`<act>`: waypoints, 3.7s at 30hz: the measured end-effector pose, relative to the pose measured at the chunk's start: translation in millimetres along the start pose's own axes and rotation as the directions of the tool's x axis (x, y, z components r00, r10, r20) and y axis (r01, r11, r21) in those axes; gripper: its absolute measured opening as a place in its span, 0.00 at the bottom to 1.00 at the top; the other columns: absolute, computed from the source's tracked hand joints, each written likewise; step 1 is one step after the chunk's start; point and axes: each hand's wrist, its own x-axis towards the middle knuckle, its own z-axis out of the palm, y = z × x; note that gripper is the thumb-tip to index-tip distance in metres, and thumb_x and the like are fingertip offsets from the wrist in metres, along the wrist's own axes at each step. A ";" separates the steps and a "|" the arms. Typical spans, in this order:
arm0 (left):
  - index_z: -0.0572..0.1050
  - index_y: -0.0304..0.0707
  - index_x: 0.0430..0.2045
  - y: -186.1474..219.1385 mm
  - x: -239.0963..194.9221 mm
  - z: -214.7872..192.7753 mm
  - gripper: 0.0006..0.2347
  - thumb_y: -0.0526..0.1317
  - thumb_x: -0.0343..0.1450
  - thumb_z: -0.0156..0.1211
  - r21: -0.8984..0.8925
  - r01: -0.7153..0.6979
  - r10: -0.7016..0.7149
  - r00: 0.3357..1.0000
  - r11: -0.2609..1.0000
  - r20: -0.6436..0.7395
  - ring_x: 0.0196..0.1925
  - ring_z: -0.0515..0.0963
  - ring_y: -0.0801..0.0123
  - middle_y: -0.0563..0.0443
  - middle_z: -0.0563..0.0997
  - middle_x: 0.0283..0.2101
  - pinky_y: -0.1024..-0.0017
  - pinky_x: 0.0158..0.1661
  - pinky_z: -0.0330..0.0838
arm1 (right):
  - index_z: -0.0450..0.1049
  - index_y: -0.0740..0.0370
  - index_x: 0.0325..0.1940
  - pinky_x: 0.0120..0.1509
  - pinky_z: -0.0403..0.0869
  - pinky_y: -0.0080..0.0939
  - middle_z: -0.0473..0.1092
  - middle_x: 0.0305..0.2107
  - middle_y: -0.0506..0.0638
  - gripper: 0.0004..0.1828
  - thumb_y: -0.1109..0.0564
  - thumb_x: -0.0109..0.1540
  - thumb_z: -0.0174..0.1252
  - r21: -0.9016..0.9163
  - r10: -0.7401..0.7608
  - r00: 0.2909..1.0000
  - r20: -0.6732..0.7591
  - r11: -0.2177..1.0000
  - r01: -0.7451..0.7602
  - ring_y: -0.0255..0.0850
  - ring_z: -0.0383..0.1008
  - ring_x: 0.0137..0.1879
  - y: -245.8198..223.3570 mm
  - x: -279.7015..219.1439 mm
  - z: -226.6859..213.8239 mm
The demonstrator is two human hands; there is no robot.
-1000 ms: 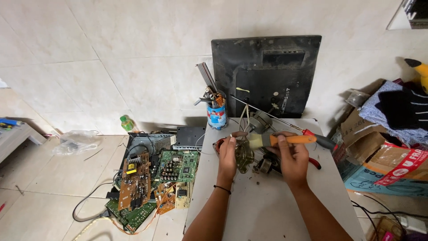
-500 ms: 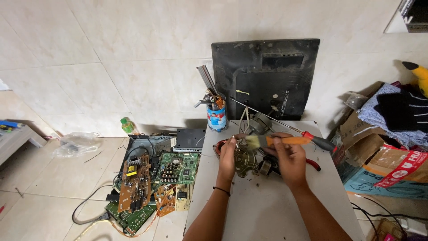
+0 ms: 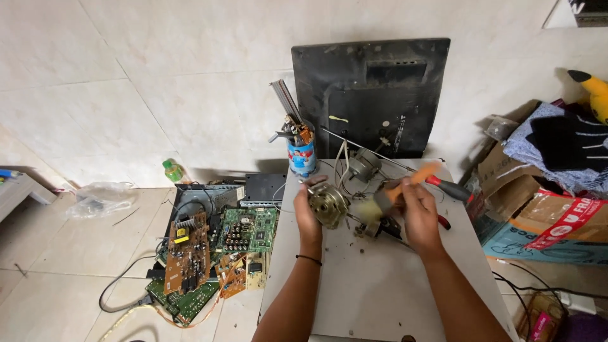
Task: The person cleans a disassembled motor component using a brush and a screwdriver. They hold the motor part in one hand and use the brush to remove dust and debris from the coils and metal surfaces.
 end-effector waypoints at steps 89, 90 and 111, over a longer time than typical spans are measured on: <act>0.79 0.30 0.41 5.1 -0.2 -3.9 0.09 0.34 0.74 0.53 0.012 -0.191 0.187 0.972 0.982 0.142 0.40 0.76 0.68 0.43 0.80 0.34 0.63 0.47 0.72 | 0.74 0.58 0.55 0.59 0.76 0.49 0.75 0.38 0.55 0.14 0.50 0.69 0.53 -0.716 -0.172 0.941 0.292 0.613 0.334 0.48 0.79 0.50 4.2 -19.8 -12.8; 0.79 0.30 0.41 4.6 -0.6 -5.1 0.08 0.34 0.74 0.53 0.043 -0.207 0.198 0.968 0.977 0.151 0.41 0.76 0.68 0.44 0.80 0.35 0.63 0.47 0.72 | 0.73 0.58 0.55 0.59 0.77 0.48 0.75 0.39 0.53 0.14 0.50 0.69 0.54 -0.724 -0.186 0.932 0.310 0.589 0.358 0.47 0.79 0.51 8.1 -20.6 -14.1; 0.78 0.28 0.47 12.1 -5.5 3.1 0.11 0.36 0.73 0.61 0.178 -0.183 0.165 0.980 0.967 0.108 0.47 0.78 0.65 0.38 0.83 0.43 0.62 0.52 0.73 | 0.79 0.61 0.44 0.45 0.80 0.49 0.77 0.29 0.58 0.16 0.47 0.71 0.53 -0.670 -0.146 0.934 0.327 0.660 0.338 0.48 0.81 0.38 -22.4 -31.3 5.6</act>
